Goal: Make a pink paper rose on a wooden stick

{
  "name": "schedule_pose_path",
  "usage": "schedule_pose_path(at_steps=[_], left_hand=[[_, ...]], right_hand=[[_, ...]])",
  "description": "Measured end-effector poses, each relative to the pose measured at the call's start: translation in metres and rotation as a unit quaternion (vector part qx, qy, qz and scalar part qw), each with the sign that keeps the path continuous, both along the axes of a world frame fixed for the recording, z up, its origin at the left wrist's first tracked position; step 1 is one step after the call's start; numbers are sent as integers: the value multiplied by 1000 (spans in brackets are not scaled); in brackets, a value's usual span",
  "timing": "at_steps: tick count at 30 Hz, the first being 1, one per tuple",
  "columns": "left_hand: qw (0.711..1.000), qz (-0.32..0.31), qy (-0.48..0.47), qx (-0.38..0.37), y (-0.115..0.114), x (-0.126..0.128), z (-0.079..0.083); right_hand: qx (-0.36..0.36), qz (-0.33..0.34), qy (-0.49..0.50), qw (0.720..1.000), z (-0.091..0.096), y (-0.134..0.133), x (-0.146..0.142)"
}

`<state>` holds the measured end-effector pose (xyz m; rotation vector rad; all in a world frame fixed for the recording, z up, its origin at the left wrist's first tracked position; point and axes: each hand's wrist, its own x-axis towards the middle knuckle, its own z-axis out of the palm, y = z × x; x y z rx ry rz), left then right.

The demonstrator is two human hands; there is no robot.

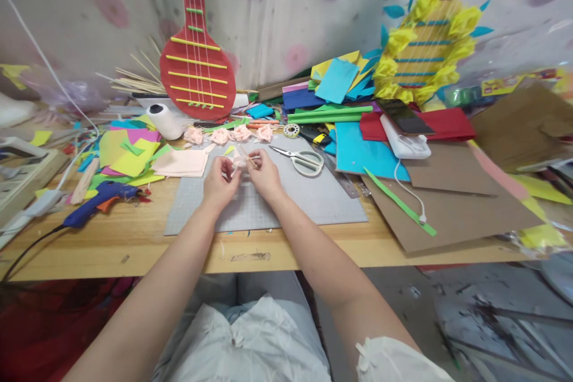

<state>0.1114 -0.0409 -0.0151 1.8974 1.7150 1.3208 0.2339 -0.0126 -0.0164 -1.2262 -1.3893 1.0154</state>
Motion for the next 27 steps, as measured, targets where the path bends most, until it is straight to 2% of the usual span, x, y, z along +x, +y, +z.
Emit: schedule_pose_path(at_steps=[4,11,16,20,23,27], left_hand=[[998,5,41,-36,2,0,-1],[994,17,77,-81,3,-1,-2],[995,29,85,-42,1,-1,2],[998,-35,61,0,-4,4,6],[997,-65,38,-27,-4,6,4],[999,-32,16,-37,-3,5,0]], right_hand=[[5,-27,48,998,1,2,0],[14,-31,61,998,-1,3,0],[39,-10,-12,999,-3,0,0],[58,-33,-65,996,-1,-4,2],[54,-21,-36,998,1,-6,1],[63,-6,10,998,2,-7,-2]])
